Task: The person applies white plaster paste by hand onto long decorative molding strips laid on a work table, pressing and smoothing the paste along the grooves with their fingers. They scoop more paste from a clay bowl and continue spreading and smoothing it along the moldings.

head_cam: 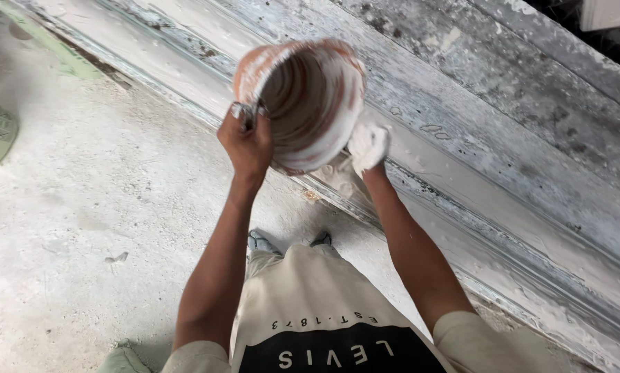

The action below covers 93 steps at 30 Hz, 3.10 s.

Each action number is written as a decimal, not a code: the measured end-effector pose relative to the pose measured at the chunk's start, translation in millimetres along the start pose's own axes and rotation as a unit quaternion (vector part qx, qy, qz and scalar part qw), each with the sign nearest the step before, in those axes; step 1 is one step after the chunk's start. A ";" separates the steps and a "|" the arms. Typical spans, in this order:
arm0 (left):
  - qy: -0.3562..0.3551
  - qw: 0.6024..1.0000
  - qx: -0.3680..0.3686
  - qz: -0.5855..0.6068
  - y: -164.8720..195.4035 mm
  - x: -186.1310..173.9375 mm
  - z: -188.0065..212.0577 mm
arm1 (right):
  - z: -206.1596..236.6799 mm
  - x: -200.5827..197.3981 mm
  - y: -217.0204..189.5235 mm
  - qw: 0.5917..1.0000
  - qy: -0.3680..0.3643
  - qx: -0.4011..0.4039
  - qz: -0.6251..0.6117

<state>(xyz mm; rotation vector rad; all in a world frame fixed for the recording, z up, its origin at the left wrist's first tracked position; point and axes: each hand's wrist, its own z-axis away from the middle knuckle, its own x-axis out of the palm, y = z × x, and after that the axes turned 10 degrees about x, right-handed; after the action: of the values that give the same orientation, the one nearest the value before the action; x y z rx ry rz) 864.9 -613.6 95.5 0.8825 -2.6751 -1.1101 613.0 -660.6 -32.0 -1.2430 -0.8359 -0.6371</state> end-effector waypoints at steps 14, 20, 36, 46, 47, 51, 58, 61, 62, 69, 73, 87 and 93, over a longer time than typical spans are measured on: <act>-0.073 0.995 -0.052 0.053 2.0 -25.6 19.4 | -43.8 114.7 71.9 0.433 -0.239 -0.021 0.869; -0.068 0.995 -0.033 0.068 1.5 -33.7 14.9 | -53.7 130.6 35.4 0.324 -0.158 -0.079 0.930; -0.021 0.998 -0.043 0.037 -14.7 -50.0 -11.4 | -69.0 148.7 73.4 0.286 -0.248 -0.219 0.899; -0.002 0.999 -0.021 0.028 -14.5 -46.5 -15.5 | -80.5 149.9 97.9 0.498 -0.121 -0.121 0.850; 0.006 0.999 -0.028 0.025 -14.6 -46.5 -16.7 | -83.2 148.3 94.6 0.498 -0.091 -0.089 0.858; -0.074 0.997 -0.016 -0.001 -12.1 -52.4 -19.9 | -110.2 145.8 52.8 0.450 0.013 0.050 0.891; -0.167 0.983 0.015 0.072 9.8 -49.3 -27.1 | -63.7 147.4 79.0 0.468 -0.155 0.013 0.870; -0.149 0.988 0.020 0.029 16.8 -53.7 -33.1 | -46.2 135.7 85.3 0.452 -0.162 0.000 0.877; -0.147 0.989 0.012 0.001 19.0 -55.4 -35.1 | -48.6 130.7 77.6 0.444 -0.137 -0.005 0.885; -0.162 0.986 0.039 0.010 48.2 -57.7 -27.5 | -86.8 94.5 -5.0 0.379 -0.044 0.122 0.916; -0.124 0.985 0.114 0.033 56.3 -38.6 -24.4 | -57.7 79.6 18.2 0.617 -0.065 0.075 0.781; 0.011 1.000 0.005 0.024 -13.6 -7.3 -2.5 | -33.9 136.9 78.6 0.972 -0.044 0.173 -0.152; 0.109 0.992 0.015 -0.057 -68.6 -65.3 -8.8 | -17.6 79.1 37.3 0.957 -0.246 0.152 -0.005</act>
<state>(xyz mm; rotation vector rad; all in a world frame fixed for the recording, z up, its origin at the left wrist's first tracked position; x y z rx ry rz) 953.9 -621.3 62.6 1.1042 -2.4971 -0.9351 690.7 -667.7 11.1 -1.1255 -1.3003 -0.1879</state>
